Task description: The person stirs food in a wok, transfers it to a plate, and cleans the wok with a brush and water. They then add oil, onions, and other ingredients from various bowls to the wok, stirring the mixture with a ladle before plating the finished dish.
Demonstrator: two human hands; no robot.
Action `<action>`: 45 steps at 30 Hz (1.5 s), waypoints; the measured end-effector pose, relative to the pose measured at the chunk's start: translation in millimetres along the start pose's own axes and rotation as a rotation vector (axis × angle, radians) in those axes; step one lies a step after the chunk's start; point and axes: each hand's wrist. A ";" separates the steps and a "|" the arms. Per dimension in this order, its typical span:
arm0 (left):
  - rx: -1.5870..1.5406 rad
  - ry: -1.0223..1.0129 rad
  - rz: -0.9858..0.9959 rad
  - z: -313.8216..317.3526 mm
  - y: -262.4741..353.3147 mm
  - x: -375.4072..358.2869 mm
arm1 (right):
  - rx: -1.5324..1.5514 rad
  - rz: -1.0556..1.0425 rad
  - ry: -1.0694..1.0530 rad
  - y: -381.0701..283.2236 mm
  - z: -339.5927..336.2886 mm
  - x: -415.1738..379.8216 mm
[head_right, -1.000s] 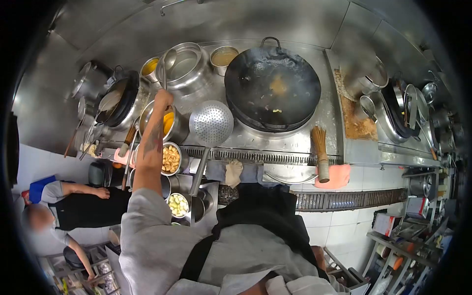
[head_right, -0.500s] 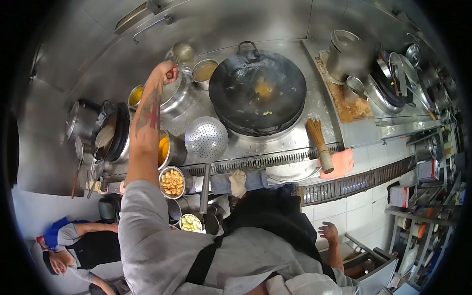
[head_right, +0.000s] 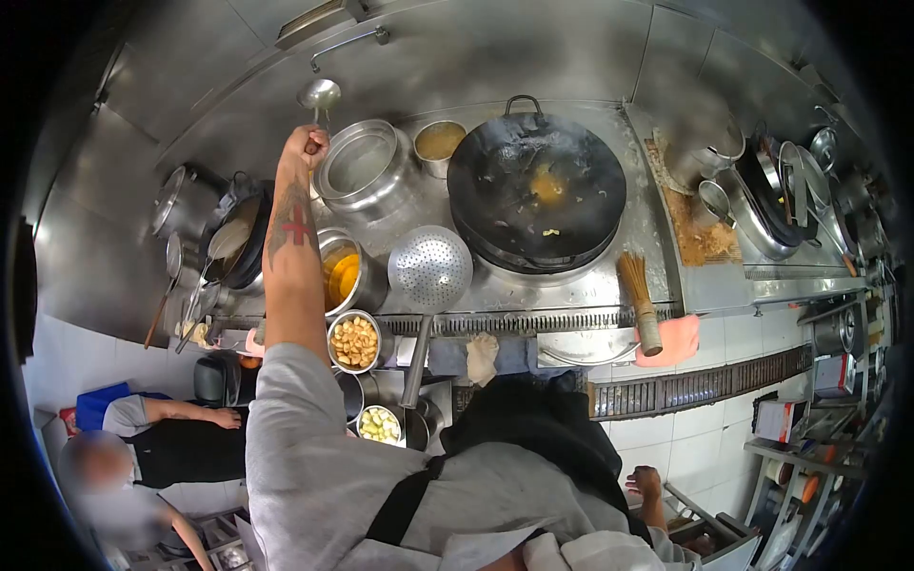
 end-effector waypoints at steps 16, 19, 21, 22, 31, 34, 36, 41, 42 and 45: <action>0.684 0.247 0.070 -108.1 -130.0 -79.1 | 0.383 0.238 -0.067 -70.4 12.1 -0.3; 0.505 0.195 -0.027 -155.2 -138.4 -2.7 | 0.348 0.222 -0.032 -64.3 25.0 -22.4; -0.107 0.189 -0.355 -166.6 -99.9 53.1 | 0.372 0.226 -0.046 -53.5 31.3 -34.6; -0.101 0.189 -0.357 -129.5 -80.8 26.7 | 0.291 0.252 -0.002 -49.9 35.5 -49.1; 0.433 0.029 -0.291 101.5 -92.0 10.9 | 0.348 0.421 -0.142 55.1 48.2 -1.6; 0.441 -0.017 -0.292 122.7 -101.7 19.1 | 0.602 0.583 -0.371 79.5 32.6 75.0; 0.586 -0.035 -0.168 87.9 -121.6 14.3 | 0.606 0.447 -0.167 23.9 13.9 79.4; 1.592 -0.050 0.075 -18.3 -128.3 2.6 | 0.650 0.170 -0.144 -67.5 -26.4 79.3; 1.669 -0.048 0.135 -33.6 -127.1 -5.7 | 0.637 0.173 -0.143 -81.8 -31.0 75.1; 1.658 0.020 0.214 -75.3 -121.4 -22.4 | 0.550 0.234 -0.163 -95.2 -29.5 71.7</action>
Point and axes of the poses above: each hand's wrist, its own x-axis towards the middle knuckle, its own z-axis out of the palm, y = z × x, and after that the axes turned 15 degrees about z, right-handed
